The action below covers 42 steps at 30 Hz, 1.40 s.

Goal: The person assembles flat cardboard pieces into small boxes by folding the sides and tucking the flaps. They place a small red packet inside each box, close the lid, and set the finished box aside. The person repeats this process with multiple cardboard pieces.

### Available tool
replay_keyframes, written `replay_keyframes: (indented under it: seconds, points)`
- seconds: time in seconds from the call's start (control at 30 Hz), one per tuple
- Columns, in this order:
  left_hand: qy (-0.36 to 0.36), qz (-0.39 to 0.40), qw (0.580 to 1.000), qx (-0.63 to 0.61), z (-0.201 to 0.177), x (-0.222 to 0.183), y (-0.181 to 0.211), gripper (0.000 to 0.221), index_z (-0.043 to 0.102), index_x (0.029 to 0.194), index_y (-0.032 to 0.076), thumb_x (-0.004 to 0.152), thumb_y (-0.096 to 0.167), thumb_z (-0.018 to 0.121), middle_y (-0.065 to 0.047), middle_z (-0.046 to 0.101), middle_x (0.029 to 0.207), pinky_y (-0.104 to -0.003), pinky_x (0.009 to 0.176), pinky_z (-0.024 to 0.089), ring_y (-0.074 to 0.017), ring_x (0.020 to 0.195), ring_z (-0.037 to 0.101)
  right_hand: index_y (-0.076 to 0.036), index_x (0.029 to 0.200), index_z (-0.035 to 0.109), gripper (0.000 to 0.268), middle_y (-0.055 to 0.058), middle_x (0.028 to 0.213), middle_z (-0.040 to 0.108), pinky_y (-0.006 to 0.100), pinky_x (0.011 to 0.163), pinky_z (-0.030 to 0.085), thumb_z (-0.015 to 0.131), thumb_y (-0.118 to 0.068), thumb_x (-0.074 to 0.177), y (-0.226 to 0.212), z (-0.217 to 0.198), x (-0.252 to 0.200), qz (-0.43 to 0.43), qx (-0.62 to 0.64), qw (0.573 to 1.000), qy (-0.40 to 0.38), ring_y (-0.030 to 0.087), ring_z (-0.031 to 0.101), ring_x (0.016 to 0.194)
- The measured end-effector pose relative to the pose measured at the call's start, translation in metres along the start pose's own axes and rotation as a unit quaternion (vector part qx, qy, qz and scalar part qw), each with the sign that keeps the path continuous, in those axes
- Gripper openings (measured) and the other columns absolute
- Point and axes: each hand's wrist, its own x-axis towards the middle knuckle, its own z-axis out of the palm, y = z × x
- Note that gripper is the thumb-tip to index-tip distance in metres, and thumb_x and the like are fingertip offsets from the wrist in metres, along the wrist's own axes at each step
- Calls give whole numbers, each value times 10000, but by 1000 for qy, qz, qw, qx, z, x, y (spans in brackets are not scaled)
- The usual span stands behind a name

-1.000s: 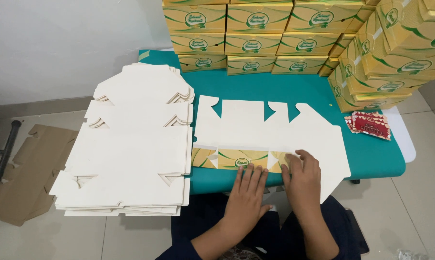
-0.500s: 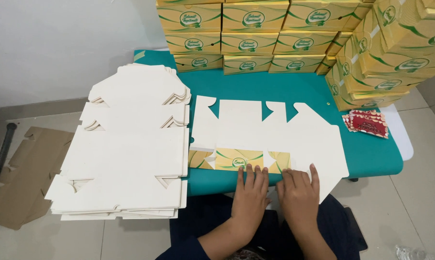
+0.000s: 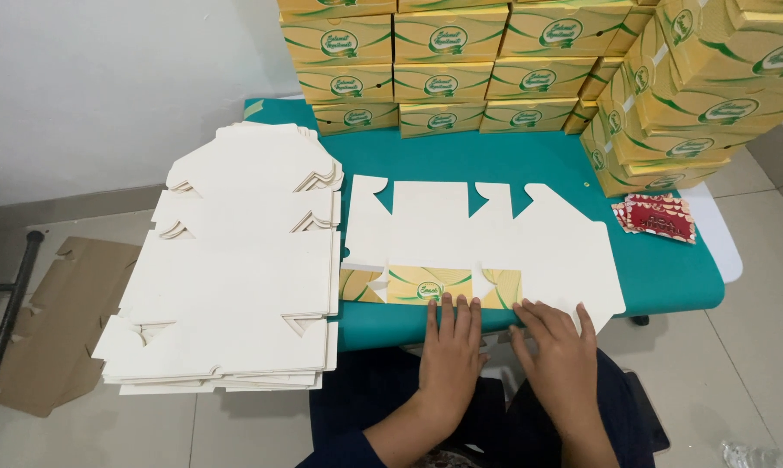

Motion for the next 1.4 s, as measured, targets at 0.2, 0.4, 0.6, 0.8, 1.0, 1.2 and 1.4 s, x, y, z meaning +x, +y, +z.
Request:
replay_keyframes:
  seconds: [0.2,0.4,0.6,0.8,1.0,1.2,1.4]
  points:
    - [119,56,989,-71,-50,-7,-4,1179,158,1510,102,632,743,615,-118,132,1577,-488,1189,106,-323,1459,111,-140,1268,542,529,-1,1334,542,457,1133,251,599,-137,742,26,14,-12,-72,31,994,-75,178,495,1234]
    - [72,64,995,14,-15,18,15,1134,15,1517,117,705,724,521,-45,72,1585,-430,1197,38,-211,1461,71,-132,1210,601,397,6,1232,615,505,1160,205,557,-59,822,37,7,2,-91,96,991,-31,151,558,1166]
    - [59,45,997,26,-1,29,29,1024,135,1510,124,737,689,499,-73,162,1568,-471,1188,114,-258,1450,141,-245,1373,439,700,-16,1396,470,608,1158,76,664,-273,711,74,-1,-17,7,-27,991,-133,231,340,1377]
    - [47,36,998,34,-3,31,37,956,80,1521,167,783,632,471,-96,192,1552,-521,1173,119,-304,1446,139,-47,1323,517,484,104,1067,614,536,1105,334,640,-185,876,67,-11,11,108,118,987,27,317,551,1068]
    - [22,55,996,60,-12,33,37,944,80,1514,160,796,662,430,-146,179,1544,-525,1182,84,-351,1426,162,46,1248,529,473,188,1126,549,441,841,456,652,-259,909,56,11,23,187,96,975,73,313,515,1068]
    - [62,49,997,-10,-15,41,33,869,339,1447,175,754,659,542,-100,401,1443,-501,1202,111,-291,1335,363,-11,956,684,170,111,979,650,396,871,454,729,-166,902,57,21,20,69,-12,987,143,276,571,972]
    - [59,68,995,-38,-27,48,22,567,455,1353,165,878,475,472,-73,477,1366,-538,1206,78,-269,1314,385,-9,856,654,60,109,907,634,349,787,510,661,-53,895,15,19,23,-53,5,989,135,270,613,868]
